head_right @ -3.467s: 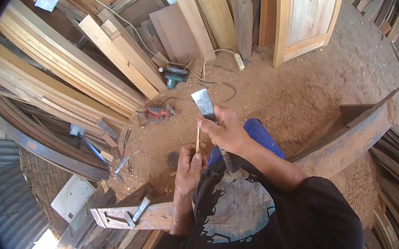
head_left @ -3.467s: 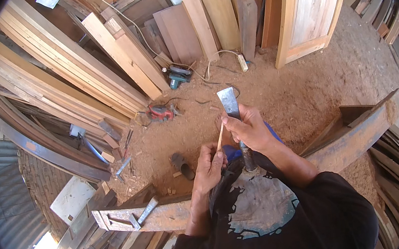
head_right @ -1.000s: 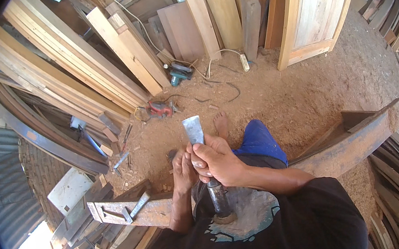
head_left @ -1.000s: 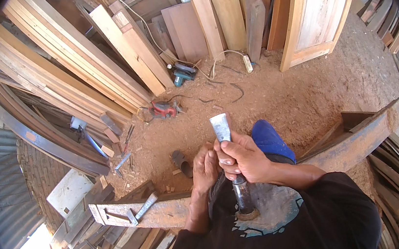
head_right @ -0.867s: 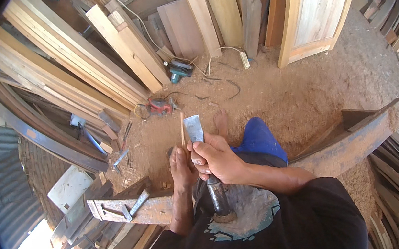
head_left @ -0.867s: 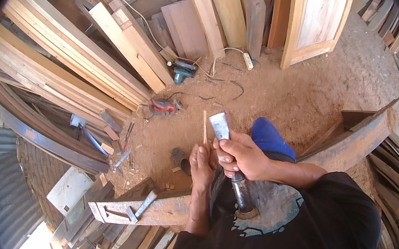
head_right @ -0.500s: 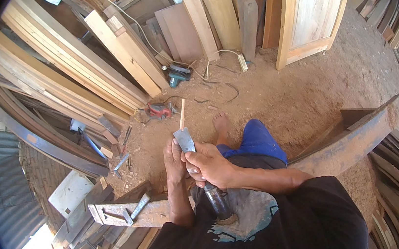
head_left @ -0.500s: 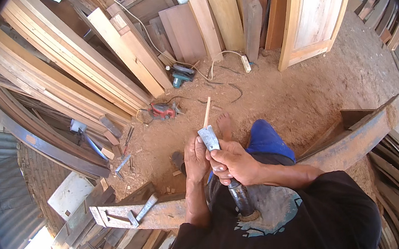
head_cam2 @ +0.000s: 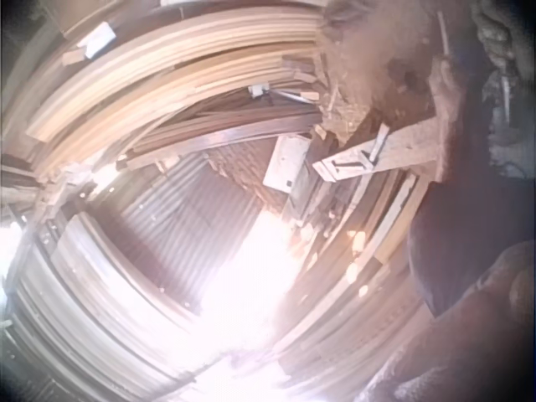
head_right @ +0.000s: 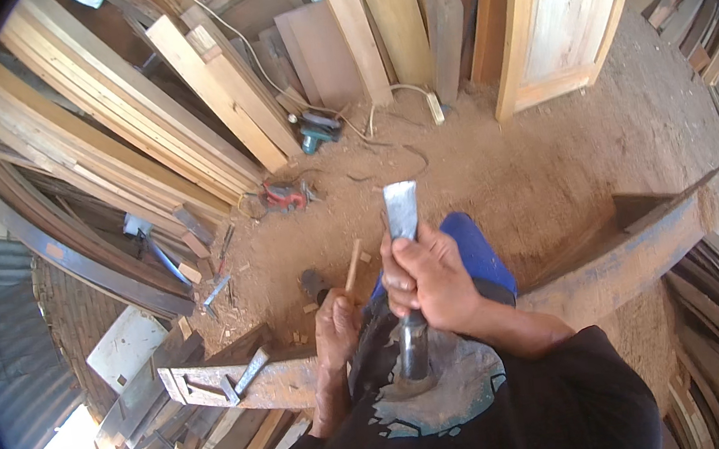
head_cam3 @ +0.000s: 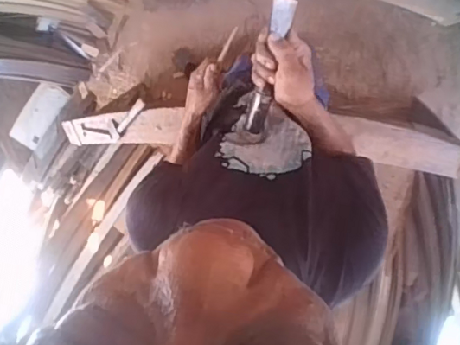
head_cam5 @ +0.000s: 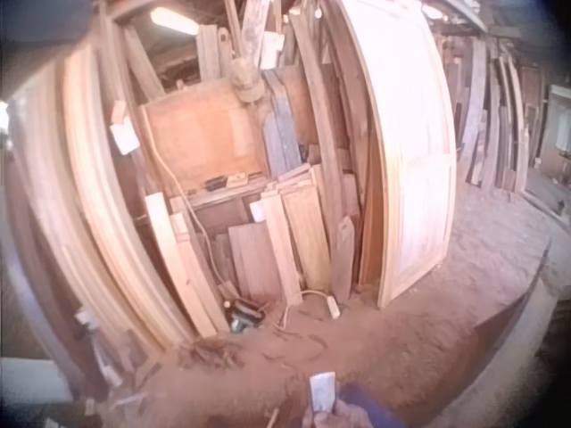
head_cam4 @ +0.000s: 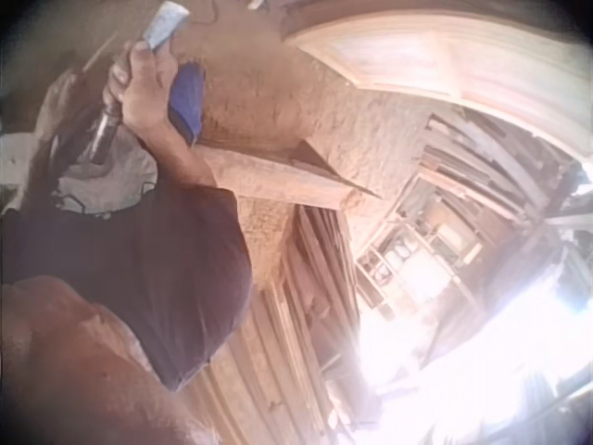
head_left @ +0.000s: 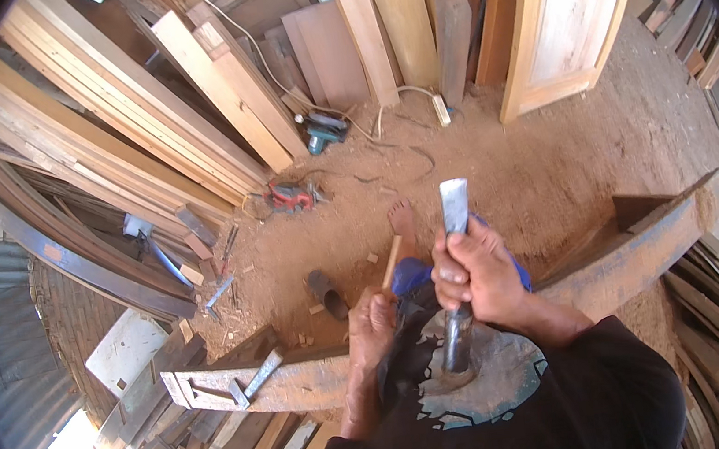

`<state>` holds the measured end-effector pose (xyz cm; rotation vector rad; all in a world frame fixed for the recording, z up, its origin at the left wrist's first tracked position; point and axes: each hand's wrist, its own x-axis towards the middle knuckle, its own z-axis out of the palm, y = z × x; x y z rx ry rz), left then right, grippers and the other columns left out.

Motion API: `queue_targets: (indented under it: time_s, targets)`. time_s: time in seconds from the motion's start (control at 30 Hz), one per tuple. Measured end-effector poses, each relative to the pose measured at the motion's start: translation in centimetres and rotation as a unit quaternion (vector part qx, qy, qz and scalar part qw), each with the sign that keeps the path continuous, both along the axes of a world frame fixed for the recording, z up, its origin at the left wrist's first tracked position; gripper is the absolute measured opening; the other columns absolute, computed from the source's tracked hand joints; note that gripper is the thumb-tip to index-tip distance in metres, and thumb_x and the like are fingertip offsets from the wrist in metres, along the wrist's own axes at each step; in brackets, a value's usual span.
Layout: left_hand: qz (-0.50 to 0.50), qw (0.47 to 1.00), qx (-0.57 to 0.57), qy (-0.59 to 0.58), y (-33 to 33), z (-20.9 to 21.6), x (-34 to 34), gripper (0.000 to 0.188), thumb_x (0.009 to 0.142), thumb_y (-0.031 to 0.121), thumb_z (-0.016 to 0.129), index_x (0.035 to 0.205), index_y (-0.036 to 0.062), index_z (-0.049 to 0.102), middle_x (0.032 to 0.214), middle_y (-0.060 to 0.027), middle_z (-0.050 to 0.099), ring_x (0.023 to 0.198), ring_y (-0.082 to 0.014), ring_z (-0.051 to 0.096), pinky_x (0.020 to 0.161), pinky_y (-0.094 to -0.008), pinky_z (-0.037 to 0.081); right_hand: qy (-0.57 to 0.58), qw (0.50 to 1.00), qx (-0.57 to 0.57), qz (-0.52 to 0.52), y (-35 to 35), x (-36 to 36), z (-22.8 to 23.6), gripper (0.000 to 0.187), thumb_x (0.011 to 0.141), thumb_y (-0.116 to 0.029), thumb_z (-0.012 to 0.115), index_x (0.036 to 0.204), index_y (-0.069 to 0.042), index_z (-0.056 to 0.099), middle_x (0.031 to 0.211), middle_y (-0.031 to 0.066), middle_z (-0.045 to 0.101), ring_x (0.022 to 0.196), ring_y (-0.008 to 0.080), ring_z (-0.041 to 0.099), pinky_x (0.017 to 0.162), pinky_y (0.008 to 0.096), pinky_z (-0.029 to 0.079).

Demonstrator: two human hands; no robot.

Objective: The person holds a small wooden stick and uses a hammer to drive a chisel into it, shaving off pieces of wood while sitting on a ground-level workspace surrounded by lumber and wood shavings.

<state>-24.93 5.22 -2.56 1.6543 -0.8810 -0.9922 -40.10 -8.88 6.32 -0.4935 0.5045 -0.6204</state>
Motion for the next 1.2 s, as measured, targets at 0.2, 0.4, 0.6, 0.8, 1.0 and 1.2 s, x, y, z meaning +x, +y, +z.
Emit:
queue_targets:
  time_s: [0.2,0.4,0.6,0.8,1.0,1.2]
  targets:
    - [0.089,0.970,-0.048,0.220,-2.9,-0.4,1.9,0.043,0.103,0.042,0.039,0.104,0.0037,0.059,0.066,0.0020,0.050,0.052,-0.0064,0.047,0.043,-0.0231,0.036,0.029,0.998,0.053,0.024,-1.3,1.5,-2.5,0.013,0.099,-0.023,0.050,0.099,-0.010,0.050,0.066,-0.0021,0.043,0.048,0.0072,0.039,0.046,0.0262,0.039]
    - [0.164,0.964,-0.071,0.198,-8.9,2.4,3.1,0.032,0.104,0.034,0.040,0.097,0.0075,0.056,0.069,0.0043,0.047,0.056,-0.0029,0.040,0.047,-0.0200,0.032,-0.005,0.987,0.074,0.139,0.0,5.4,-1.5,0.013,0.099,-0.021,0.048,0.099,-0.009,0.050,0.067,-0.0020,0.044,0.048,0.0069,0.039,0.046,0.0261,0.040]
    - [0.142,0.980,-0.117,0.071,-7.8,2.1,3.6,0.025,0.105,0.026,0.039,0.090,0.0081,0.048,0.072,0.0032,0.047,0.064,-0.0053,0.043,0.056,-0.0217,0.038,0.005,0.976,0.064,0.209,2.3,5.5,-1.8,0.016,0.101,-0.024,0.046,0.097,-0.009,0.048,0.065,-0.0034,0.039,0.046,0.0056,0.037,0.045,0.0256,0.039]
    - [0.116,0.982,-0.142,-0.040,-4.3,1.9,1.3,0.024,0.104,0.021,0.041,0.089,0.0037,0.049,0.074,-0.0029,0.050,0.067,-0.0101,0.047,0.060,-0.0280,0.042,0.006,0.986,0.044,0.163,2.4,4.2,-1.1,0.020,0.099,-0.029,0.050,0.096,-0.009,0.047,0.065,-0.0032,0.039,0.045,0.0058,0.036,0.043,0.0261,0.039]
    - [0.077,0.991,-0.079,-0.070,-0.1,0.4,-0.2,0.026,0.104,0.022,0.040,0.088,0.0045,0.050,0.062,-0.0004,0.046,0.053,-0.0087,0.042,0.048,-0.0273,0.036,0.000,1.000,0.000,0.028,0.6,1.2,0.6,0.019,0.098,-0.028,0.051,0.097,-0.009,0.049,0.063,-0.0015,0.041,0.044,0.0067,0.037,0.041,0.0266,0.038]
    - [0.139,0.958,-0.098,0.229,-2.2,-1.4,0.8,0.029,0.105,0.029,0.036,0.093,0.0079,0.051,0.057,-0.0003,0.042,0.042,-0.0074,0.034,0.038,-0.0233,0.028,0.085,0.994,-0.068,0.000,-4.5,1.9,-4.5,0.015,0.097,-0.021,0.056,0.101,-0.007,0.057,0.068,0.0001,0.051,0.044,0.0057,0.043,0.041,0.0243,0.039]
